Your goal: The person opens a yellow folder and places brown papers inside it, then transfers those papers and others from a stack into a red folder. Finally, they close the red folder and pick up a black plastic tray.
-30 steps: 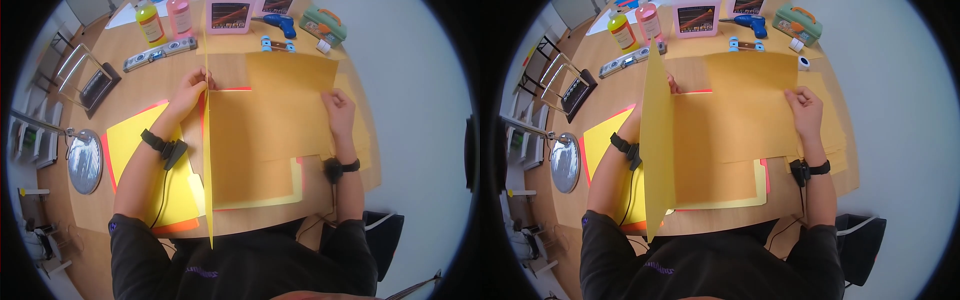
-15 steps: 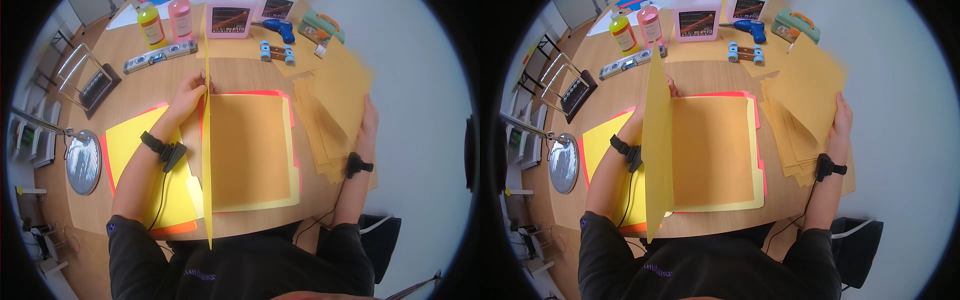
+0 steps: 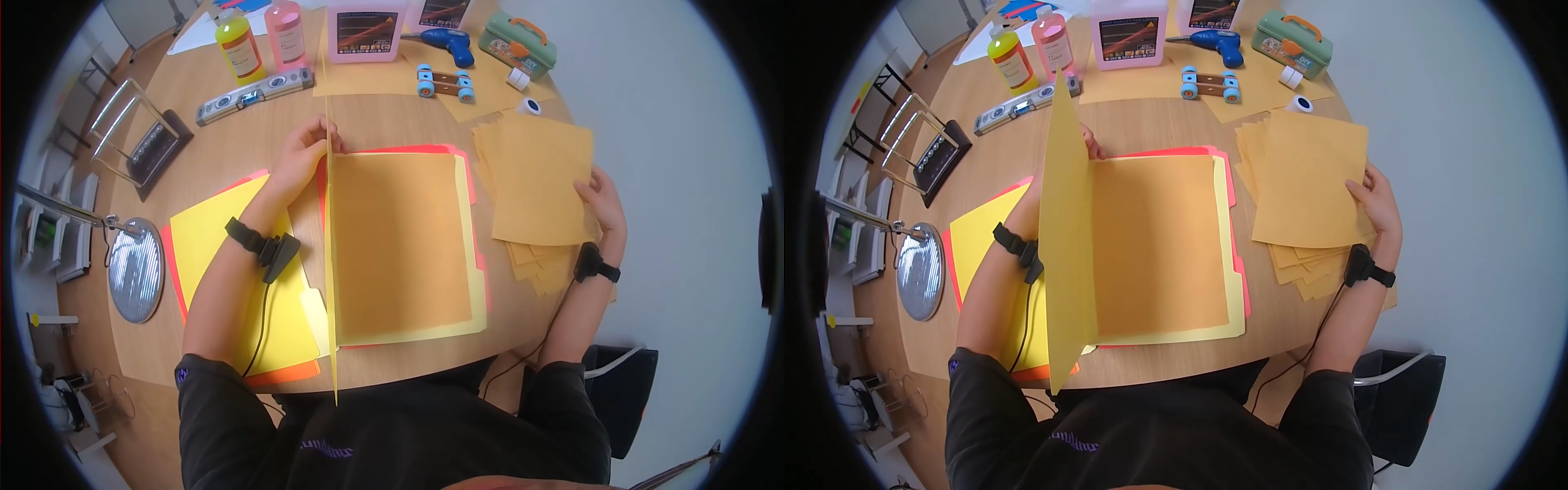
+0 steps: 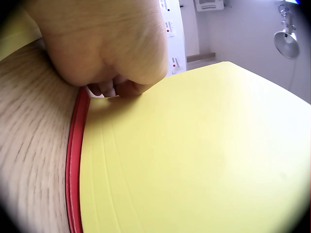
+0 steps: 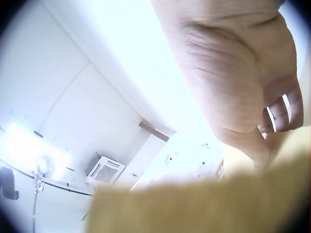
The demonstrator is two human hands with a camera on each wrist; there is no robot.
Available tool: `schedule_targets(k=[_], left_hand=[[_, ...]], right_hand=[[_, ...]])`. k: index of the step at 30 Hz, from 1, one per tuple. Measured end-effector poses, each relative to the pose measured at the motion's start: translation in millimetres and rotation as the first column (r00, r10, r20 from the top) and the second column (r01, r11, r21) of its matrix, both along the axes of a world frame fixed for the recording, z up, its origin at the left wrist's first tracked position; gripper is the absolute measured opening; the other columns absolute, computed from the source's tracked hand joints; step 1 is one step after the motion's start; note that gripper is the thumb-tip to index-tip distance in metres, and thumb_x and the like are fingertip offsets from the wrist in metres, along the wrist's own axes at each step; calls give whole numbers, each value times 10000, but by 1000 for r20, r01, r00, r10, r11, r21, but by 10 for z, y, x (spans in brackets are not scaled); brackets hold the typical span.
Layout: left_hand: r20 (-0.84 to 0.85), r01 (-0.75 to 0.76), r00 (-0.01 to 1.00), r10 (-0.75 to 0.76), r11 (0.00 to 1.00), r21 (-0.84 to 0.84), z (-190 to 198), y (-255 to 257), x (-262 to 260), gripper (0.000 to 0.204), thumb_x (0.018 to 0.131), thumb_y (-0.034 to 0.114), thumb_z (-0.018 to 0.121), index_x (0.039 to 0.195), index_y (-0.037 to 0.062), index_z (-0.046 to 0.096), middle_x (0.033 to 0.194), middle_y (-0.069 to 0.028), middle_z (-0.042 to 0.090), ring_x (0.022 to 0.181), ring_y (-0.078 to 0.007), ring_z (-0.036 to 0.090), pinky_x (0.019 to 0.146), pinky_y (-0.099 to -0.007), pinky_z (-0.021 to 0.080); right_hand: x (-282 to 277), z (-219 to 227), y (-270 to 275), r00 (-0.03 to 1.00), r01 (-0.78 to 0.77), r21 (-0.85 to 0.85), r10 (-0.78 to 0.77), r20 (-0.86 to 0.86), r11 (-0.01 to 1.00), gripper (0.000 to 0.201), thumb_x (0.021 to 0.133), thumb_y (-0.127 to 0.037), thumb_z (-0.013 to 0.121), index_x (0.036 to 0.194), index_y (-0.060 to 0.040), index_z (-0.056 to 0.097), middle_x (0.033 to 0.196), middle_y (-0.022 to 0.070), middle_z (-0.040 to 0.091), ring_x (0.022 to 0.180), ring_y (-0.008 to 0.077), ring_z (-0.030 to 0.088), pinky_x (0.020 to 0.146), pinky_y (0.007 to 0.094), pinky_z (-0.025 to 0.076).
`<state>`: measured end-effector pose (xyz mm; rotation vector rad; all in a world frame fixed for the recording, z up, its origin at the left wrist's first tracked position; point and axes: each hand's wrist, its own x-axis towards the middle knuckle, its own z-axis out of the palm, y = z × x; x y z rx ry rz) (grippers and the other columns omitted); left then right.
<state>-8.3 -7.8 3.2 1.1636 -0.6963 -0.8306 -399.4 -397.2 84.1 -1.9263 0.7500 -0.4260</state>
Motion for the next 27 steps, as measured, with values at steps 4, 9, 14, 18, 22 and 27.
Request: schedule_targets(k=[4, 9, 14, 18, 22, 27], left_hand=[[-16, 6, 1000, -6, 1000, -15, -19, 7, 2, 105, 919, 2, 468, 972, 76, 520, 903, -35, 575, 923, -161, 603, 857, -307, 505], [34, 4, 999, -4, 1000, -6, -7, -8, 20, 87, 927, 20, 479, 977, 73, 525, 897, -35, 579, 917, -160, 613, 850, -305, 507], [18, 1, 1000, -1, 1000, 10, -28, 3, 20, 87, 931, 16, 475, 975, 66, 530, 900, -38, 590, 921, -160, 622, 847, -307, 509], [75, -16, 997, 15, 1000, 7, -14, -3, -9, 135, 928, -14, 454, 1004, 54, 543, 927, -41, 613, 920, -151, 621, 855, -294, 501], [184, -51, 982, 51, 999, -9, -42, -22, -6, 216, 982, 265, 654, 970, 93, 524, 875, -37, 533, 907, -212, 604, 853, -383, 530], [95, 10, 995, -11, 1000, 13, -6, 7, 5, 151, 933, -16, 464, 1032, 55, 553, 945, -42, 627, 930, -147, 615, 869, -285, 487]], right_hand=[[-123, -300, -376, 981, 106, -232, -140, -132, 967, 299, 893, -63, 712, 1173, 19, 648, 916, 41, 708, 840, 121, 653, 754, 293, 532], [-5, -181, -130, 825, 141, -573, -416, -383, 807, 412, 796, -213, 790, 1145, -23, 678, 928, 131, 714, 854, 238, 697, 783, 367, 555], [8, -223, -109, 782, 127, -591, -447, -435, 796, 497, 755, -261, 834, 1165, -42, 655, 894, 127, 702, 841, 261, 690, 771, 377, 552], [57, -72, 127, 781, 163, -723, -535, -321, 671, 533, 784, -272, 846, 1224, -58, 634, 991, 136, 711, 908, 272, 692, 808, 388, 554], [522, 303, 968, 965, 114, -684, -243, -96, 720, 481, 865, -280, 783, 1268, -71, 625, 1124, 140, 691, 1004, 290, 673, 892, 405, 537], [791, 26, 1726, 880, -476, -573, 355, -317, 667, 629, 886, -338, 761, 1367, 8, 551, 1352, 189, 603, 1184, 345, 586, 1039, 440, 457]])
